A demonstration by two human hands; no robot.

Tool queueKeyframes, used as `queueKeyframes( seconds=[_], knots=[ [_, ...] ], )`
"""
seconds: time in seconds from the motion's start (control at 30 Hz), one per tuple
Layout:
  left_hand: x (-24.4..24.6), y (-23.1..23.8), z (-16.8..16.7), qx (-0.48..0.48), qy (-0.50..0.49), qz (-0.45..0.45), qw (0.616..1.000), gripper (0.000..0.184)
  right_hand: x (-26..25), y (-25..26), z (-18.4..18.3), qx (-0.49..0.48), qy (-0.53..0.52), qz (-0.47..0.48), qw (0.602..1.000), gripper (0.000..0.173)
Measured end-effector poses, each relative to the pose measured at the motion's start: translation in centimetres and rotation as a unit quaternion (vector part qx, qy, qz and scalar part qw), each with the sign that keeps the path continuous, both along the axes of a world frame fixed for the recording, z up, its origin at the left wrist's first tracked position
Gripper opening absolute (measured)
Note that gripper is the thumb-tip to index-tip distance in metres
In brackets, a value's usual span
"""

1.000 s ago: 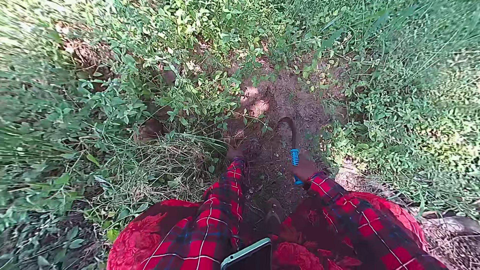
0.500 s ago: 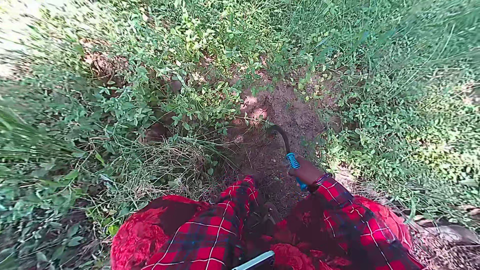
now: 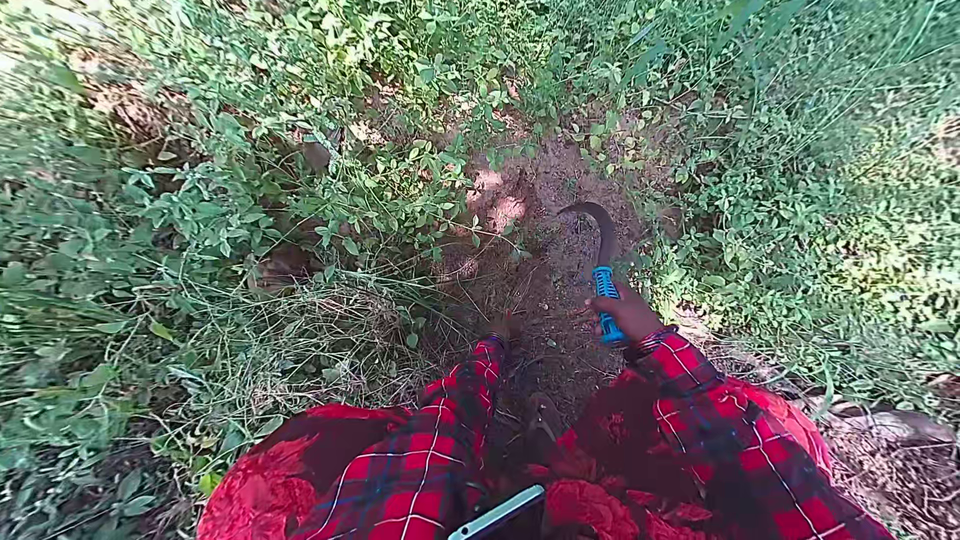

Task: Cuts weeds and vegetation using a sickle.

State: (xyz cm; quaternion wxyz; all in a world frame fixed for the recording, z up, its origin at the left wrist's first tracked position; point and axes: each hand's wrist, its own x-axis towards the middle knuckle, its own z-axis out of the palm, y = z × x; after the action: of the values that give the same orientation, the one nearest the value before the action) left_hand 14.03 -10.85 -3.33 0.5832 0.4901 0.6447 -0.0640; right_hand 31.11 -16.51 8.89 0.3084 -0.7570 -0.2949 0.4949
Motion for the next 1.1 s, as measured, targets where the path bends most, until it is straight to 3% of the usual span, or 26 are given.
queueKeyframes(
  seconds=[0.07, 0.17, 0.23, 0.37, 0.4, 0.53, 0.67, 0.73, 0.8, 0.87, 0.9, 0.93, 0.97, 1.0, 1.03, 1.07, 1.1],
  knots=[
    [-0.4, 1.6, -8.8, 0.069, -0.041, 0.08, 0.994, 0.054, -0.2, -1.1, 0.4, 0.018, 0.019, -0.044, 0.999, 0.038],
    [-1.3, 3.3, -12.0, 0.082, -0.046, 0.131, 0.987, 0.053, -3.0, -3.6, -0.4, 0.014, 0.079, -0.121, 0.989, 0.032],
    [-1.7, 3.6, -12.3, 0.082, -0.045, 0.136, 0.986, 0.051, -5.7, -6.7, -2.5, -0.055, 0.09, -0.113, 0.988, 0.041],
    [-1.9, 4.0, -11.3, 0.067, -0.022, 0.105, 0.992, 0.053, -9.3, -12.3, -4.7, -0.257, 0.153, 0.039, 0.954, 0.052],
    [-1.9, 4.2, -11.4, 0.069, -0.024, 0.107, 0.992, 0.052, -9.5, -12.6, -4.2, -0.259, 0.16, 0.042, 0.952, 0.053],
    [-2.4, 4.2, -11.4, 0.078, -0.028, 0.092, 0.992, 0.051, -8.5, -11.5, -2.4, -0.149, 0.133, -0.066, 0.978, 0.026],
    [-2.6, 4.3, -11.9, 0.094, -0.012, 0.057, 0.994, 0.051, -8.2, -9.0, -4.3, -0.043, 0.048, -0.168, 0.984, 0.049],
    [-2.4, 4.5, -12.2, 0.092, -0.009, 0.054, 0.994, 0.051, -8.6, -8.7, -5.6, -0.089, 0.031, -0.133, 0.987, 0.061],
    [-2.4, 4.8, -12.6, 0.086, -0.006, 0.062, 0.994, 0.052, -9.4, -9.8, -6.6, -0.19, 0.051, -0.005, 0.98, 0.051],
    [-2.6, 4.9, -11.3, 0.119, -0.015, 0.116, 0.986, 0.057, -9.8, -11.3, -6.8, -0.255, 0.099, 0.127, 0.953, 0.045],
    [-2.6, 4.6, -10.3, 0.166, -0.018, 0.17, 0.971, 0.058, -9.9, -12.0, -6.4, -0.257, 0.116, 0.142, 0.949, 0.047],
    [-2.6, 4.0, -9.0, 0.231, -0.007, 0.227, 0.946, 0.058, -9.9, -12.3, -5.7, -0.25, 0.131, 0.13, 0.951, 0.044],
    [-3.2, 3.6, -5.7, 0.241, 0.012, 0.254, 0.936, 0.055, -9.9, -12.2, -4.6, -0.239, 0.142, 0.1, 0.955, 0.039],
    [-5.4, 4.7, 0.5, 0.082, -0.008, 0.214, 0.973, 0.053, -9.9, -11.8, -3.7, -0.222, 0.149, 0.061, 0.962, 0.029],
    [-6.5, 5.4, 3.7, 0.027, -0.003, 0.255, 0.966, 0.05, -9.9, -11.2, -3.3, -0.197, 0.151, 0.018, 0.969, 0.02],
    [-7.0, 5.8, 4.0, 0.043, 0.024, 0.303, 0.952, 0.05, -10.0, -10.6, -3.2, -0.168, 0.148, -0.021, 0.974, 0.017],
    [-7.5, 6.1, 1.9, 0.094, 0.057, 0.323, 0.94, 0.052, -10.0, -10.2, -3.4, -0.139, 0.14, -0.057, 0.979, 0.021]
  ],
)
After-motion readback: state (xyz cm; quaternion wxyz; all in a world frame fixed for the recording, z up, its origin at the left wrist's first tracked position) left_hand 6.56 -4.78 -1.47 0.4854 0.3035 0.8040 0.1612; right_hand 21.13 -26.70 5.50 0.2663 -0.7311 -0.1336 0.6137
